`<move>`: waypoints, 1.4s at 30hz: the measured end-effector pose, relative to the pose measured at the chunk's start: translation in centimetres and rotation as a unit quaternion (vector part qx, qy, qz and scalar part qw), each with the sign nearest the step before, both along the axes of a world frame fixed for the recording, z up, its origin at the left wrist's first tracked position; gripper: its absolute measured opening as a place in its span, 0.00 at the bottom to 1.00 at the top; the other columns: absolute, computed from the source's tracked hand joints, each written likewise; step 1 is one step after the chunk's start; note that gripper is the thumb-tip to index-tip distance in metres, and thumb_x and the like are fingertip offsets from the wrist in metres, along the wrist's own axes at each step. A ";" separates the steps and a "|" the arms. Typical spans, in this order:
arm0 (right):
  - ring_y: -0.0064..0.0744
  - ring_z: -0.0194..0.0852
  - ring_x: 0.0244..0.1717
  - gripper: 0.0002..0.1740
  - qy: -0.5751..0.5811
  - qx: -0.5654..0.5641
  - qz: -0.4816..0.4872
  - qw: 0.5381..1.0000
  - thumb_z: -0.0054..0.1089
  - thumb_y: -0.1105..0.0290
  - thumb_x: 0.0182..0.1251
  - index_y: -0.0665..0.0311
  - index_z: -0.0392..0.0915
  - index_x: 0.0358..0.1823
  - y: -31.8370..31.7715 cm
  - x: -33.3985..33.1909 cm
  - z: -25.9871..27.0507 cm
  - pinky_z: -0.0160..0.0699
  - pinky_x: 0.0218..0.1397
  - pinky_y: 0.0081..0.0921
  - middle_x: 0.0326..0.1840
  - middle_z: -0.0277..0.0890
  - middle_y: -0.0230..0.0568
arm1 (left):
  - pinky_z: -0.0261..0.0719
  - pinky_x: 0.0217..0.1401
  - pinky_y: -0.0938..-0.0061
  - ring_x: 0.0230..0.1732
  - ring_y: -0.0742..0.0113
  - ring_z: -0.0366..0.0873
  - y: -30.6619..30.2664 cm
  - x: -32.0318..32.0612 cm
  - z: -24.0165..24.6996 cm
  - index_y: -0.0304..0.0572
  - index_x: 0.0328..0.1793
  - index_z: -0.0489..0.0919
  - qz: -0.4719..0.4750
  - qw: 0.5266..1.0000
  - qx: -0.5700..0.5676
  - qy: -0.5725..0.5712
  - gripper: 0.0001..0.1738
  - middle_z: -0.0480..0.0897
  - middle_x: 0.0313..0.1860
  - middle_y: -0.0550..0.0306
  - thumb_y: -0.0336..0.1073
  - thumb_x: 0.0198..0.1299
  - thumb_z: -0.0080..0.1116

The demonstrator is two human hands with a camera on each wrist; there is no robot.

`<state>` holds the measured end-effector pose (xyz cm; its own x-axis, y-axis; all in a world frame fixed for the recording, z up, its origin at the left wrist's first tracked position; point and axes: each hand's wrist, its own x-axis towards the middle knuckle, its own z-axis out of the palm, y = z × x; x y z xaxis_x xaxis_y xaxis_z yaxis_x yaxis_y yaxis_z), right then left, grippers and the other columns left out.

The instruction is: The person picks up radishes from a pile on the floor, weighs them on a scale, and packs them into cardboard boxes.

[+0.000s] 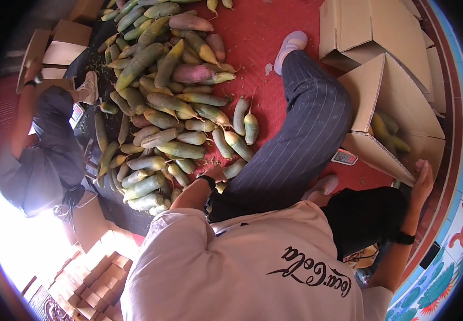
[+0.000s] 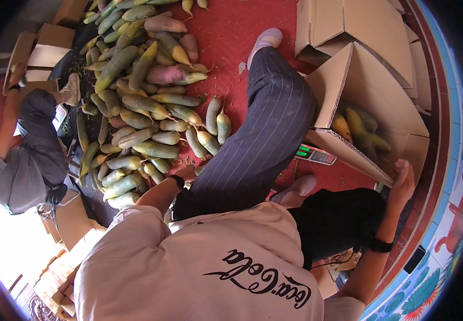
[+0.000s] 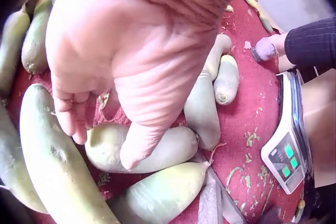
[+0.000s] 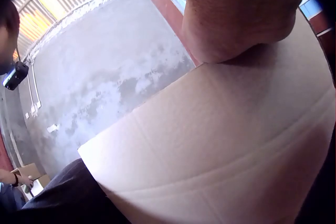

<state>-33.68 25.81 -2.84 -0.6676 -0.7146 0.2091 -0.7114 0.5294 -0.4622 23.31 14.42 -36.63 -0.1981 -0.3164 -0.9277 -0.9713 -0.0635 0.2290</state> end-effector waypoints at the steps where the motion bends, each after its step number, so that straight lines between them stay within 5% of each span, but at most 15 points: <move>1: 0.26 0.73 0.32 0.19 0.001 0.001 0.000 1.000 0.39 0.62 0.71 0.71 0.75 0.37 0.0 0.1 0.1 0.71 0.38 0.22 0.30 0.75 0.39 | 0.78 0.34 0.64 0.31 0.57 0.81 0.0 0.2 -0.4 0.32 0.34 0.80 0.000 1.000 0.001 0.001 0.21 0.82 0.32 0.45 0.39 0.33 0.66; 3: 0.27 0.73 0.31 0.19 -0.001 -0.001 0.005 1.000 0.39 0.63 0.71 0.71 0.75 0.37 -0.2 0.3 0.2 0.71 0.38 0.23 0.30 0.75 0.39 | 0.78 0.33 0.66 0.29 0.59 0.81 0.0 0.5 -0.8 0.32 0.31 0.80 0.064 0.997 0.039 -0.008 0.18 0.82 0.28 0.46 0.38 0.34 0.66; 7: 0.27 0.73 0.31 0.19 -0.009 -0.006 0.002 1.000 0.39 0.63 0.71 0.71 0.75 0.37 -0.3 0.4 0.3 0.72 0.38 0.23 0.30 0.75 0.39 | 0.78 0.32 0.67 0.26 0.61 0.81 -0.4 -0.2 0.1 0.33 0.24 0.79 0.027 0.997 0.069 -0.028 0.14 0.81 0.22 0.48 0.37 0.34 0.65; 9: 0.28 0.74 0.32 0.19 -0.004 0.006 -0.002 1.000 0.39 0.63 0.71 0.71 0.75 0.37 -0.4 0.6 0.4 0.72 0.38 0.24 0.30 0.75 0.39 | 0.78 0.31 0.68 0.24 0.61 0.81 -0.9 -0.4 1.1 0.34 0.21 0.80 -0.147 0.989 0.000 -0.009 0.11 0.80 0.18 0.50 0.37 0.35 0.63; 12: 0.28 0.75 0.33 0.19 -0.011 -0.009 -0.023 1.000 0.39 0.63 0.71 0.71 0.75 0.38 -0.8 1.0 0.4 0.73 0.38 0.24 0.31 0.75 0.40 | 0.77 0.30 0.66 0.24 0.59 0.81 -1.4 0.3 0.8 0.36 0.21 0.81 -0.241 0.969 -0.037 0.041 0.08 0.80 0.18 0.50 0.35 0.38 0.59; 16: 0.29 0.75 0.33 0.19 0.004 -0.006 -0.007 1.000 0.39 0.62 0.70 0.72 0.74 0.38 -0.4 0.4 0.0 0.73 0.39 0.24 0.31 0.76 0.42 | 0.77 0.32 0.63 0.26 0.54 0.80 -3.8 -0.8 4.8 0.39 0.24 0.82 -0.062 0.994 0.065 0.055 0.09 0.81 0.21 0.49 0.36 0.43 0.57; 18: 0.29 0.75 0.34 0.19 0.007 -0.022 -0.003 1.000 0.40 0.61 0.70 0.72 0.74 0.38 -0.3 0.5 -0.1 0.73 0.39 0.23 0.32 0.76 0.42 | 0.76 0.35 0.61 0.30 0.51 0.80 -4.7 -1.0 5.1 0.41 0.26 0.82 -0.279 0.947 -0.078 0.140 0.11 0.81 0.25 0.46 0.39 0.49 0.54; 23: 0.29 0.74 0.34 0.19 0.009 -0.038 -0.003 0.999 0.40 0.62 0.70 0.74 0.74 0.39 -0.1 0.3 -0.4 0.73 0.41 0.24 0.33 0.76 0.43 | 0.75 0.39 0.62 0.35 0.50 0.79 -9.0 -1.2 8.9 0.41 0.31 0.81 -0.272 0.940 -0.140 0.153 0.16 0.81 0.29 0.50 0.41 0.58 0.46; 25: 0.29 0.74 0.34 0.19 0.010 -0.047 0.002 0.999 0.41 0.62 0.70 0.74 0.74 0.40 0.0 0.1 -0.5 0.73 0.41 0.24 0.33 0.76 0.43 | 0.75 0.38 0.64 0.32 0.54 0.79 -10.7 -1.7 13.3 0.40 0.29 0.79 -0.317 0.845 -0.346 0.255 0.16 0.79 0.25 0.49 0.39 0.61 0.44; 27: 0.31 0.73 0.36 0.16 -0.025 -0.052 0.003 0.998 0.43 0.65 0.69 0.73 0.73 0.41 0.1 -0.1 -0.5 0.71 0.43 0.25 0.36 0.75 0.43 | 0.73 0.32 0.70 0.25 0.65 0.76 -11.7 -3.5 20.5 0.40 0.27 0.77 0.096 0.923 -0.230 0.293 0.14 0.74 0.16 0.54 0.39 0.61 0.47; 31: 0.35 0.72 0.40 0.12 0.122 -0.032 0.062 0.990 0.46 0.69 0.67 0.72 0.72 0.43 -1.3 4.2 3.0 0.68 0.47 0.24 0.38 0.72 0.44 | 0.56 0.20 0.84 0.17 0.82 0.58 -12.8 -6.4 32.6 0.42 0.24 0.73 0.235 0.855 -0.281 0.367 0.16 0.63 0.14 0.71 0.41 0.63 0.49; 36: 0.39 0.71 0.45 0.12 0.062 -0.092 0.132 0.985 0.52 0.72 0.61 0.70 0.72 0.45 -2.9 11.6 8.3 0.66 0.51 0.26 0.42 0.71 0.46 | 0.50 0.18 0.85 0.14 0.82 0.54 -10.5 -9.4 43.1 0.41 0.19 0.70 0.162 0.815 -0.221 0.510 0.21 0.62 0.12 0.69 0.44 0.64 0.46; 42: 0.47 0.68 0.52 0.34 -0.028 -0.050 0.354 0.933 0.68 0.67 0.42 0.63 0.67 0.55 -3.2 18.8 11.1 0.65 0.57 0.37 0.53 0.69 0.48 | 0.57 0.18 0.85 0.16 0.83 0.58 -6.4 -15.3 44.8 0.41 0.22 0.72 0.062 0.771 0.027 0.634 0.21 0.66 0.17 0.69 0.43 0.66 0.45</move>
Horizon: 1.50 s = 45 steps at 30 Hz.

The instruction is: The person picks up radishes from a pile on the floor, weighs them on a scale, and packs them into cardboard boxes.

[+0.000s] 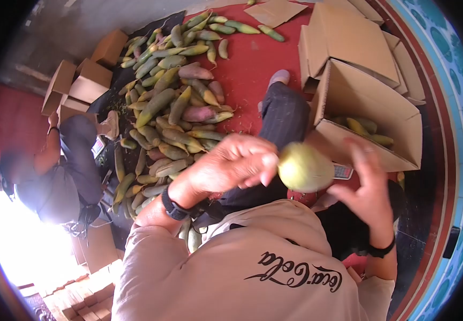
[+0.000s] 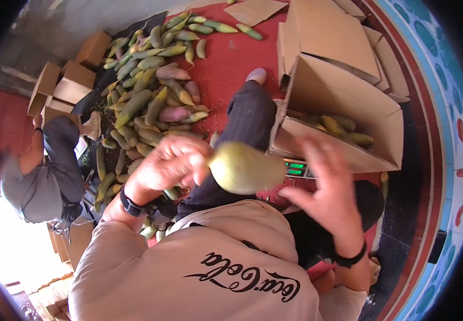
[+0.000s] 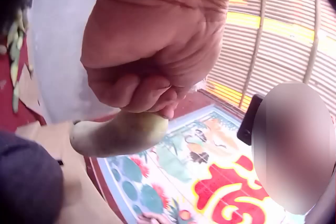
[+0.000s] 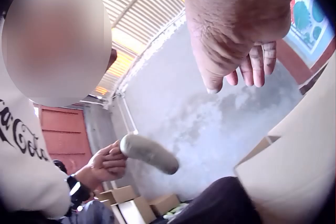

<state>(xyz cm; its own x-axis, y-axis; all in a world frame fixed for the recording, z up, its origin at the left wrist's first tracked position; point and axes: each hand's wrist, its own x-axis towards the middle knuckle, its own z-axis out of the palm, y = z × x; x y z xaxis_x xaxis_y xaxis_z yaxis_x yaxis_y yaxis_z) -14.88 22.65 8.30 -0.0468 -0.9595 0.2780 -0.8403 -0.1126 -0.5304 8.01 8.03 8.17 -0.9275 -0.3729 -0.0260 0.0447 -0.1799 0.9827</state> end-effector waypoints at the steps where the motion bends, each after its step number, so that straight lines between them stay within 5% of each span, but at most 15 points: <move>1: 0.49 0.67 0.53 0.36 -0.022 0.040 0.034 0.998 0.69 0.66 0.42 0.62 0.66 0.57 0.4 0.4 -0.6 0.64 0.57 0.37 0.53 0.69 0.48 | 0.57 0.18 0.85 0.16 0.83 0.59 0.5 -1.0 -0.2 0.40 0.21 0.71 -0.038 0.999 0.012 0.017 0.21 0.66 0.17 0.68 0.43 0.66 0.44; 3: 0.50 0.68 0.51 0.38 -0.163 0.184 0.102 0.964 0.71 0.64 0.41 0.62 0.65 0.57 1.3 0.3 -3.3 0.66 0.56 0.34 0.51 0.70 0.47 | 0.58 0.18 0.85 0.16 0.82 0.59 1.0 -2.5 -0.5 0.39 0.21 0.70 -0.089 0.996 0.011 0.019 0.21 0.65 0.17 0.68 0.42 0.66 0.43; 8: 0.38 0.73 0.44 0.34 -0.338 0.232 0.050 0.911 0.71 0.67 0.41 0.66 0.67 0.53 2.8 0.7 -4.6 0.70 0.50 0.27 0.47 0.72 0.46 | 0.65 0.22 0.84 0.18 0.79 0.65 1.3 -3.1 -2.7 0.37 0.25 0.75 -0.073 0.990 0.123 -0.008 0.23 0.72 0.21 0.62 0.47 0.65 0.44; 10: 0.33 0.73 0.41 0.32 -0.275 0.186 0.080 0.940 0.71 0.68 0.42 0.69 0.69 0.50 3.0 -0.4 -4.5 0.70 0.48 0.28 0.44 0.73 0.44 | 0.67 0.26 0.83 0.21 0.78 0.68 0.6 -3.2 -3.8 0.36 0.30 0.76 -0.033 0.996 0.080 -0.034 0.22 0.73 0.23 0.62 0.48 0.65 0.43; 13: 0.28 0.70 0.45 0.30 -0.240 0.061 -0.097 0.964 0.68 0.68 0.43 0.71 0.68 0.50 3.7 -3.5 -3.1 0.67 0.51 0.26 0.42 0.73 0.40 | 0.73 0.35 0.80 0.28 0.74 0.74 -1.6 -1.7 -5.8 0.35 0.42 0.75 0.067 0.994 -0.004 -0.086 0.22 0.77 0.27 0.60 0.49 0.66 0.41; 16: 0.25 0.67 0.43 0.26 -0.227 0.067 -0.212 0.948 0.62 0.67 0.50 0.71 0.68 0.50 3.8 -7.6 -1.7 0.66 0.49 0.22 0.41 0.71 0.36 | 0.72 0.35 0.81 0.29 0.74 0.74 -4.6 1.8 -11.0 0.37 0.42 0.75 0.226 0.963 0.051 -0.135 0.19 0.77 0.28 0.60 0.46 0.66 0.42; 18: 0.18 0.67 0.35 0.20 -0.231 0.038 -0.309 0.922 0.56 0.64 0.59 0.68 0.69 0.49 4.2 -11.3 -2.8 0.65 0.38 0.16 0.37 0.71 0.33 | 0.72 0.33 0.80 0.29 0.74 0.74 -6.4 5.0 -15.4 0.39 0.41 0.76 0.304 0.930 0.043 -0.201 0.16 0.78 0.29 0.60 0.43 0.64 0.43; 22: 0.22 0.68 0.30 0.20 0.003 0.075 -0.404 0.912 0.55 0.57 0.60 0.67 0.72 0.43 4.5 -20.2 -5.8 0.67 0.35 0.20 0.33 0.72 0.34 | 0.71 0.30 0.78 0.28 0.73 0.75 -6.6 11.5 -25.6 0.42 0.39 0.76 0.362 0.852 0.106 -0.362 0.11 0.78 0.30 0.62 0.38 0.61 0.44; 25: 0.24 0.68 0.30 0.20 0.070 0.162 -0.407 0.896 0.56 0.58 0.59 0.66 0.72 0.45 3.4 -24.7 -8.1 0.68 0.35 0.22 0.33 0.72 0.37 | 0.72 0.34 0.76 0.30 0.73 0.75 -4.5 13.8 -31.0 0.46 0.40 0.77 0.329 0.811 0.245 -0.417 0.09 0.78 0.30 0.63 0.37 0.58 0.47; 29: 0.26 0.72 0.34 0.19 0.007 0.141 -0.394 0.908 0.57 0.64 0.60 0.67 0.72 0.48 1.6 -24.6 -10.1 0.71 0.39 0.23 0.38 0.74 0.40 | 0.73 0.31 0.74 0.29 0.69 0.77 -2.7 14.1 -36.2 0.46 0.43 0.77 0.290 0.767 0.232 -0.524 0.11 0.79 0.29 0.63 0.38 0.58 0.46; 31: 0.27 0.73 0.37 0.17 -0.003 0.102 -0.340 0.935 0.55 0.67 0.61 0.69 0.71 0.49 1.9 -25.7 -12.2 0.72 0.42 0.22 0.41 0.74 0.41 | 0.76 0.38 0.71 0.33 0.62 0.79 -2.3 15.8 -42.5 0.46 0.48 0.76 0.182 0.854 -0.036 -0.485 0.16 0.79 0.36 0.56 0.41 0.54 0.51; 32: 0.27 0.74 0.41 0.16 -0.018 0.058 -0.290 0.955 0.53 0.69 0.62 0.71 0.71 0.49 2.1 -26.1 -12.8 0.72 0.44 0.21 0.44 0.74 0.42 | 0.75 0.49 0.70 0.44 0.57 0.77 -2.7 18.8 -52.2 0.48 0.54 0.72 0.086 0.846 -0.094 -0.517 0.23 0.75 0.48 0.50 0.42 0.51 0.54; 36: 0.25 0.74 0.42 0.15 0.012 0.031 -0.310 0.950 0.50 0.69 0.66 0.72 0.71 0.49 1.1 -19.6 -11.3 0.72 0.45 0.19 0.44 0.74 0.41 | 0.66 0.60 0.65 0.62 0.53 0.62 -3.2 10.6 -38.6 0.51 0.60 0.67 0.155 0.729 -0.189 -0.639 0.26 0.66 0.60 0.51 0.39 0.51 0.52; 40: 0.24 0.73 0.38 0.14 0.000 0.057 -0.350 0.935 0.49 0.68 0.66 0.70 0.72 0.48 0.8 -17.9 -10.7 0.72 0.43 0.18 0.43 0.74 0.38 | 0.65 0.60 0.62 0.63 0.55 0.61 -4.8 8.8 -38.9 0.49 0.59 0.68 0.186 0.692 -0.361 -0.597 0.23 0.65 0.61 0.52 0.33 0.55 0.42; 45: 0.22 0.72 0.34 0.14 -0.010 0.062 -0.347 0.936 0.50 0.67 0.66 0.69 0.74 0.45 0.5 -17.9 -10.8 0.71 0.41 0.18 0.40 0.74 0.36 | 0.68 0.56 0.64 0.60 0.54 0.66 -6.9 8.4 -39.5 0.44 0.55 0.69 0.105 0.673 -0.350 -0.643 0.19 0.67 0.60 0.52 0.33 0.55 0.44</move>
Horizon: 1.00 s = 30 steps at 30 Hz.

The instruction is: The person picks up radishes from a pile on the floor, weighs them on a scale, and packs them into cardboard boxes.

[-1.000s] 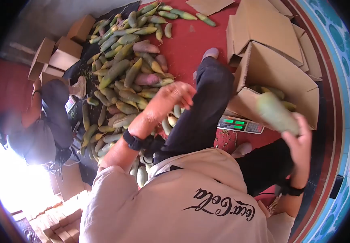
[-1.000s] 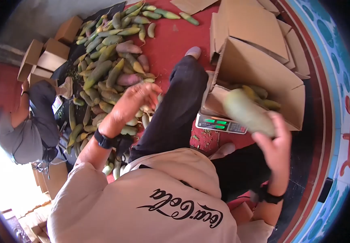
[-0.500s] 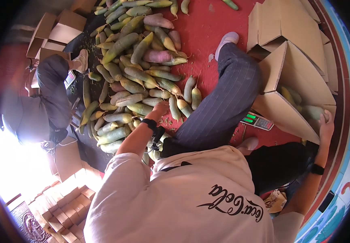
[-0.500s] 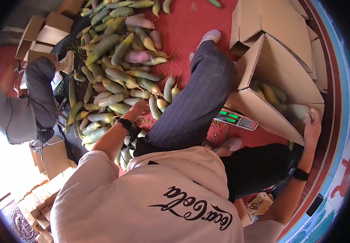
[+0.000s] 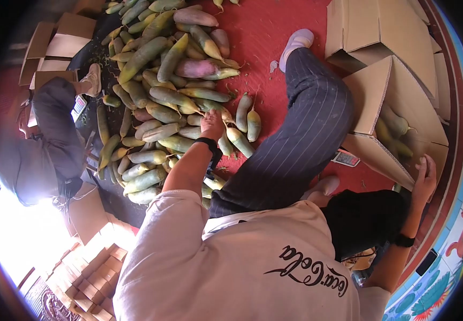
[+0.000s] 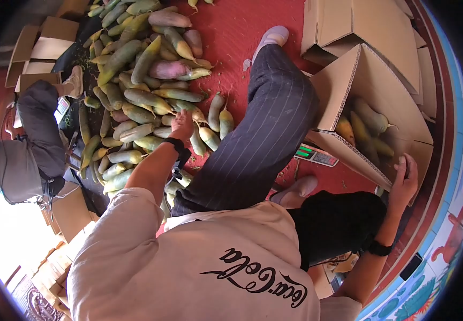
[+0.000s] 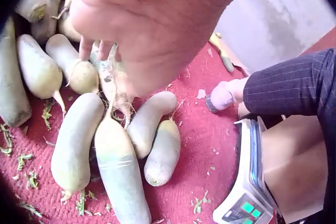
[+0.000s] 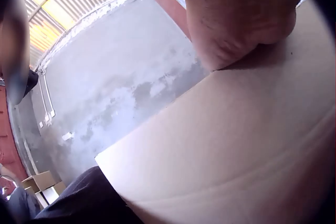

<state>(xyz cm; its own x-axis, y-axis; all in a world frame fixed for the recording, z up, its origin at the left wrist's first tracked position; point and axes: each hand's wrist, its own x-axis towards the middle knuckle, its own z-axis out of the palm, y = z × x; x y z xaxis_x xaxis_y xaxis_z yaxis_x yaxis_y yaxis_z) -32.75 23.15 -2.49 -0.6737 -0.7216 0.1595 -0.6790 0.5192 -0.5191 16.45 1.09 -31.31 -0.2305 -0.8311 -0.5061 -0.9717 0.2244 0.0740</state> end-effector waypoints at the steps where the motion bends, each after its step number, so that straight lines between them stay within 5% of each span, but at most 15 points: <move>1: 0.22 0.72 0.34 0.14 0.001 0.002 0.000 1.000 0.50 0.67 0.66 0.69 0.74 0.45 0.0 0.0 0.0 0.71 0.41 0.18 0.40 0.74 0.36 | 0.70 0.54 0.64 0.57 0.55 0.69 -0.3 0.1 -0.9 0.44 0.54 0.70 0.013 0.999 0.015 -0.028 0.18 0.71 0.57 0.52 0.33 0.55 0.44; 4: 0.22 0.72 0.34 0.14 0.004 0.008 0.003 1.000 0.49 0.66 0.66 0.69 0.74 0.45 -0.1 0.0 0.0 0.71 0.40 0.18 0.39 0.74 0.37 | 0.76 0.47 0.66 0.48 0.55 0.76 -0.1 1.2 -3.1 0.44 0.50 0.74 0.038 0.997 0.032 -0.061 0.15 0.79 0.46 0.51 0.34 0.58 0.44; 6: 0.23 0.72 0.33 0.14 0.002 -0.002 -0.004 1.000 0.49 0.66 0.66 0.69 0.74 0.45 -0.2 0.3 0.0 0.71 0.41 0.18 0.38 0.74 0.38 | 0.78 0.45 0.65 0.46 0.55 0.78 0.5 2.0 -3.8 0.43 0.43 0.79 -0.046 0.987 0.127 -0.084 0.13 0.80 0.43 0.50 0.34 0.58 0.44; 10: 0.24 0.73 0.33 0.14 0.004 -0.008 -0.004 1.000 0.49 0.65 0.66 0.70 0.74 0.45 -0.2 0.5 0.0 0.71 0.41 0.19 0.38 0.75 0.38 | 0.78 0.44 0.66 0.45 0.56 0.79 1.0 1.3 -3.1 0.41 0.40 0.81 -0.198 0.965 0.120 -0.121 0.13 0.80 0.43 0.50 0.34 0.57 0.45; 12: 0.24 0.73 0.33 0.15 0.002 -0.015 -0.006 1.000 0.50 0.65 0.66 0.70 0.75 0.44 -0.2 0.4 0.0 0.71 0.40 0.19 0.38 0.75 0.38 | 0.76 0.46 0.68 0.39 0.57 0.79 0.6 2.0 -1.6 0.47 0.32 0.80 -0.187 0.978 0.089 0.021 0.08 0.81 0.37 0.56 0.34 0.51 0.49; 13: 0.24 0.73 0.33 0.15 0.003 -0.018 -0.006 1.000 0.50 0.65 0.66 0.70 0.75 0.44 -0.2 0.3 -0.1 0.71 0.40 0.19 0.38 0.75 0.38 | 0.76 0.45 0.71 0.42 0.57 0.79 0.1 2.3 -0.3 0.39 0.44 0.79 -0.143 0.974 0.142 0.099 0.14 0.81 0.41 0.49 0.33 0.54 0.47; 14: 0.24 0.74 0.34 0.15 0.005 -0.012 -0.006 1.000 0.50 0.65 0.66 0.70 0.74 0.44 -0.2 0.2 -0.1 0.72 0.40 0.19 0.38 0.75 0.38 | 0.76 0.45 0.71 0.42 0.57 0.79 0.3 2.1 1.0 0.39 0.44 0.79 -0.144 0.975 0.139 0.098 0.14 0.81 0.41 0.49 0.33 0.54 0.47; 16: 0.24 0.74 0.34 0.15 0.006 -0.009 -0.006 1.000 0.50 0.65 0.66 0.70 0.74 0.45 0.0 0.4 -0.1 0.72 0.40 0.19 0.39 0.75 0.38 | 0.74 0.46 0.72 0.39 0.59 0.78 1.5 1.5 4.4 0.36 0.44 0.78 -0.018 0.932 0.121 0.341 0.14 0.81 0.39 0.50 0.33 0.53 0.48; 17: 0.25 0.75 0.34 0.15 0.010 -0.008 -0.005 1.000 0.50 0.65 0.66 0.70 0.74 0.44 -0.1 0.6 0.0 0.73 0.40 0.19 0.39 0.75 0.39 | 0.72 0.47 0.70 0.41 0.61 0.76 1.9 0.4 7.6 0.32 0.43 0.77 0.120 0.885 0.207 0.400 0.14 0.80 0.40 0.51 0.32 0.52 0.49; 20: 0.25 0.75 0.35 0.14 0.000 -0.019 0.000 1.000 0.50 0.66 0.65 0.70 0.74 0.44 0.0 0.7 0.1 0.73 0.41 0.19 0.39 0.75 0.39 | 0.71 0.48 0.74 0.46 0.63 0.75 1.5 0.9 11.3 0.32 0.44 0.76 -0.017 0.859 0.144 0.491 0.13 0.78 0.44 0.51 0.28 0.53 0.46; 22: 0.25 0.74 0.36 0.13 -0.012 -0.033 0.003 0.999 0.50 0.66 0.65 0.70 0.74 0.43 0.2 0.8 0.0 0.73 0.41 0.19 0.40 0.75 0.39 | 0.69 0.51 0.77 0.52 0.62 0.74 1.0 0.6 15.4 0.32 0.41 0.75 0.057 0.854 0.186 0.483 0.12 0.77 0.41 0.50 0.21 0.51 0.43; 25: 0.27 0.73 0.40 0.11 0.011 -0.101 0.062 0.993 0.50 0.70 0.65 0.70 0.74 0.42 -0.1 2.2 0.6 0.71 0.44 0.20 0.39 0.74 0.40 | 0.67 0.53 0.73 0.53 0.55 0.73 -0.5 1.6 17.3 0.32 0.27 0.66 0.153 0.723 0.124 0.662 0.10 0.74 0.34 0.51 0.10 0.47 0.39; 26: 0.28 0.72 0.41 0.09 0.050 -0.092 0.073 0.992 0.50 0.72 0.64 0.70 0.74 0.42 -0.2 3.0 1.1 0.70 0.46 0.21 0.39 0.73 0.40 | 0.62 0.58 0.65 0.55 0.51 0.69 -0.8 1.6 18.6 0.37 0.24 0.65 0.246 0.614 0.178 0.728 0.09 0.71 0.30 0.55 0.30 0.58 0.42; 28: 0.30 0.71 0.42 0.08 0.089 -0.090 0.079 0.989 0.50 0.74 0.63 0.70 0.73 0.41 -0.9 5.8 3.1 0.68 0.47 0.22 0.38 0.72 0.41 | 0.64 0.54 0.68 0.53 0.51 0.69 -1.9 2.3 20.7 0.38 0.24 0.65 0.275 0.465 0.233 0.808 0.11 0.69 0.28 0.55 0.31 0.59 0.40; 30: 0.32 0.71 0.41 0.08 0.094 -0.117 0.117 0.982 0.49 0.76 0.62 0.70 0.73 0.41 -1.5 8.7 4.9 0.67 0.48 0.22 0.37 0.71 0.42 | 0.65 0.54 0.69 0.45 0.55 0.68 -2.2 2.0 24.4 0.39 0.21 0.62 0.283 0.394 0.248 0.838 0.12 0.66 0.25 0.56 0.30 0.57 0.41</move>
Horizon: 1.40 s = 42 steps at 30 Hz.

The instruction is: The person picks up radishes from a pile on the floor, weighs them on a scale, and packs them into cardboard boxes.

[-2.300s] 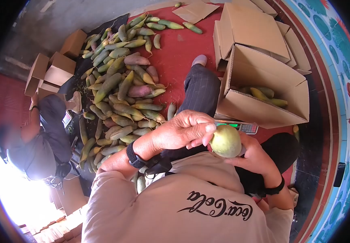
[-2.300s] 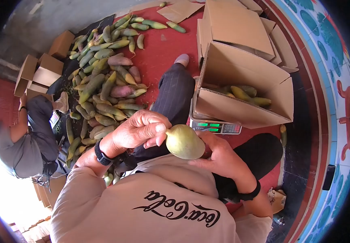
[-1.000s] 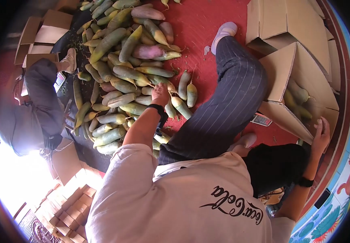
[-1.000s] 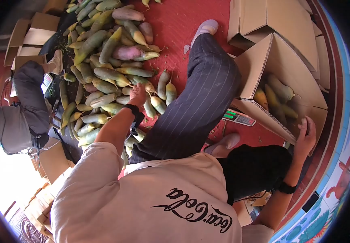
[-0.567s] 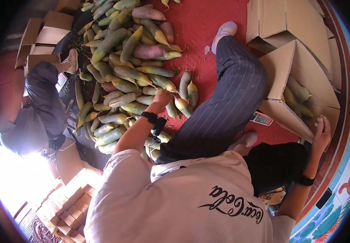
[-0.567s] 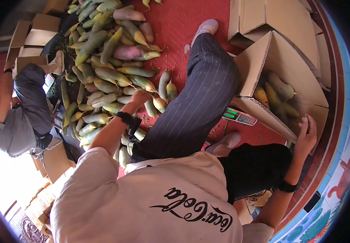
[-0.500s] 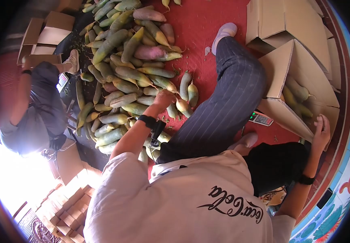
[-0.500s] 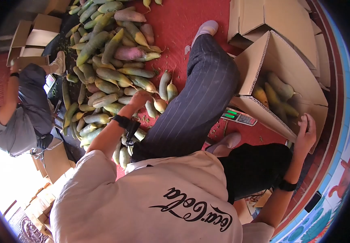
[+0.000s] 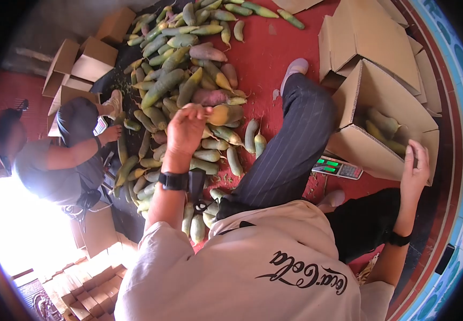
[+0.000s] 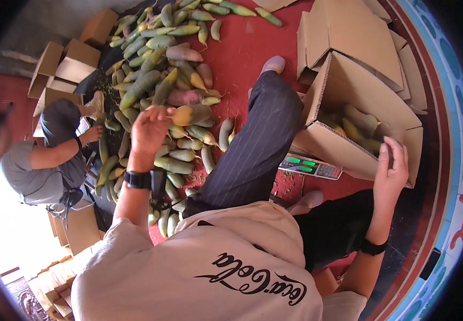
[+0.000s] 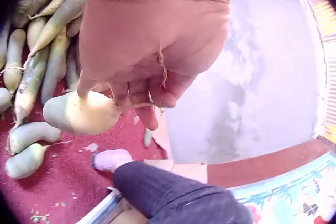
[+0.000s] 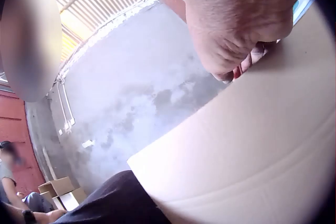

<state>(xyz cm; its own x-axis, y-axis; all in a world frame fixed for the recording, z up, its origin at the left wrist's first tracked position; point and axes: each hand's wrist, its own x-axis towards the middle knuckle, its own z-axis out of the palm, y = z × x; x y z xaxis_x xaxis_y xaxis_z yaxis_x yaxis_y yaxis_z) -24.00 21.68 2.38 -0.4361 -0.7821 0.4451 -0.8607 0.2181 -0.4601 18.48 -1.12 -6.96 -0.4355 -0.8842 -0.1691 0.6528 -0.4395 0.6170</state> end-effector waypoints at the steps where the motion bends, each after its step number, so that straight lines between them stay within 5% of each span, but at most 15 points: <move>1: 0.32 0.71 0.41 0.08 -0.014 -0.007 0.012 1.000 0.49 0.76 0.62 0.70 0.73 0.41 -0.1 1.1 0.6 0.67 0.48 0.22 0.38 0.72 0.42 | 0.62 0.58 0.69 0.41 0.58 0.67 0.1 -0.3 1.8 0.40 0.20 0.61 0.004 0.998 0.001 0.057 0.12 0.65 0.23 0.56 0.30 0.56 0.42; 6: 0.33 0.71 0.41 0.10 -0.080 -0.010 0.122 0.989 0.52 0.78 0.56 0.68 0.73 0.41 -1.1 7.0 4.1 0.68 0.48 0.25 0.39 0.71 0.42 | 0.43 0.70 0.53 0.30 0.70 0.62 2.0 -3.4 9.9 0.46 0.17 0.57 -0.016 0.976 -0.039 0.213 0.13 0.59 0.18 0.64 0.28 0.52 0.43; 11: 0.46 0.70 0.47 0.22 -0.131 0.033 0.291 0.947 0.63 0.70 0.48 0.63 0.71 0.47 -1.9 11.3 4.6 0.69 0.50 0.34 0.46 0.71 0.47 | 0.51 0.66 0.57 0.27 0.69 0.61 4.8 -6.8 14.2 0.48 0.17 0.58 -0.087 0.953 -0.018 0.288 0.13 0.59 0.17 0.64 0.31 0.52 0.42; 12: 0.46 0.70 0.48 0.26 -0.134 0.044 0.322 0.936 0.65 0.68 0.47 0.64 0.69 0.50 -2.0 11.9 4.0 0.69 0.52 0.34 0.47 0.70 0.47 | 0.56 0.59 0.62 0.28 0.70 0.62 5.3 -7.8 14.7 0.49 0.16 0.59 -0.098 0.956 -0.027 0.274 0.13 0.59 0.16 0.64 0.32 0.52 0.43; 15: 0.46 0.70 0.49 0.30 -0.241 0.099 0.343 0.903 0.67 0.66 0.46 0.66 0.68 0.52 -1.8 13.3 2.4 0.69 0.52 0.34 0.48 0.70 0.48 | 0.58 0.48 0.68 0.29 0.71 0.64 6.4 -10.0 14.7 0.49 0.15 0.60 -0.153 0.946 -0.048 0.281 0.14 0.62 0.16 0.64 0.33 0.52 0.44; 18: 0.44 0.70 0.49 0.31 -0.282 0.090 0.313 0.902 0.67 0.65 0.47 0.68 0.66 0.52 -1.4 13.6 1.5 0.69 0.53 0.33 0.46 0.70 0.50 | 0.60 0.58 0.62 0.29 0.68 0.65 7.3 -11.6 14.4 0.47 0.15 0.61 -0.168 0.946 -0.019 0.276 0.15 0.62 0.16 0.63 0.34 0.53 0.44; 20: 0.39 0.70 0.48 0.29 -0.407 0.168 0.291 0.849 0.66 0.66 0.48 0.69 0.67 0.51 -0.7 12.9 1.8 0.68 0.53 0.31 0.44 0.71 0.49 | 0.57 0.64 0.59 0.31 0.66 0.66 7.3 -12.0 13.5 0.45 0.16 0.63 -0.191 0.937 -0.017 0.292 0.14 0.63 0.17 0.62 0.35 0.54 0.45; 21: 0.34 0.70 0.45 0.25 -0.321 0.153 0.326 0.876 0.62 0.65 0.52 0.71 0.67 0.49 -0.4 12.4 1.4 0.68 0.51 0.30 0.42 0.71 0.46 | 0.56 0.65 0.59 0.33 0.65 0.66 7.4 -12.2 13.2 0.45 0.17 0.64 -0.190 0.939 -0.004 0.286 0.14 0.63 0.18 0.62 0.36 0.55 0.45; 24: 0.30 0.69 0.43 0.22 -0.369 0.149 0.275 0.875 0.58 0.64 0.56 0.72 0.68 0.48 1.3 10.4 2.2 0.67 0.48 0.28 0.41 0.71 0.44 | 0.53 0.67 0.57 0.46 0.62 0.68 6.9 -12.4 11.5 0.41 0.25 0.70 -0.223 0.931 -0.057 0.284 0.12 0.72 0.29 0.58 0.38 0.57 0.44; 26: 0.28 0.68 0.40 0.19 -0.394 0.126 0.235 0.880 0.54 0.65 0.58 0.72 0.69 0.47 2.1 8.1 2.4 0.67 0.46 0.26 0.39 0.71 0.40 | 0.51 0.68 0.57 0.58 0.57 0.66 7.1 -12.2 11.1 0.36 0.35 0.73 -0.157 0.979 -0.113 0.057 0.11 0.74 0.49 0.49 0.35 0.58 0.41; 27: 0.25 0.67 0.40 0.19 -0.427 0.105 0.186 0.879 0.53 0.65 0.58 0.71 0.69 0.47 2.7 7.3 3.1 0.67 0.46 0.26 0.39 0.72 0.37 | 0.52 0.68 0.58 0.64 0.54 0.61 6.4 -11.4 9.8 0.33 0.47 0.73 -0.193 0.972 -0.135 0.012 0.16 0.65 0.63 0.46 0.36 0.60 0.40; 28: 0.24 0.67 0.41 0.20 -0.437 0.087 0.157 0.881 0.52 0.64 0.59 0.71 0.69 0.48 3.2 6.1 3.3 0.67 0.47 0.23 0.41 0.72 0.36 | 0.52 0.68 0.58 0.64 0.54 0.61 5.9 -10.9 9.1 0.33 0.47 0.73 -0.191 0.972 -0.133 0.013 0.16 0.65 0.63 0.46 0.36 0.60 0.40; 30: 0.25 0.68 0.44 0.22 -0.436 0.005 0.089 0.895 0.49 0.62 0.62 0.72 0.68 0.52 4.2 3.2 3.1 0.65 0.50 0.21 0.43 0.72 0.38 | 0.54 0.67 0.61 0.62 0.57 0.64 5.2 -9.7 7.5 0.34 0.48 0.73 -0.142 0.953 -0.159 -0.217 0.16 0.69 0.59 0.48 0.37 0.61 0.40; 34: 0.24 0.65 0.34 0.18 -0.178 0.029 -0.067 0.981 0.48 0.60 0.64 0.71 0.72 0.39 3.9 -1.6 4.3 0.64 0.40 0.22 0.30 0.69 0.38 | 0.63 0.59 0.69 0.57 0.63 0.69 2.5 -5.1 -0.2 0.37 0.49 0.74 -0.122 0.903 -0.110 -0.397 0.16 0.76 0.51 0.54 0.38 0.62 0.41; 42: 0.40 0.69 0.36 0.25 -0.109 0.240 -0.178 0.948 0.47 0.52 0.63 0.72 0.72 0.39 2.0 -9.8 -0.6 0.66 0.44 0.28 0.33 0.72 0.50 | 0.66 0.50 0.69 0.47 0.68 0.72 3.4 4.1 -15.8 0.43 0.47 0.76 -0.083 0.841 0.190 -0.500 0.15 0.78 0.44 0.61 0.38 0.59 0.44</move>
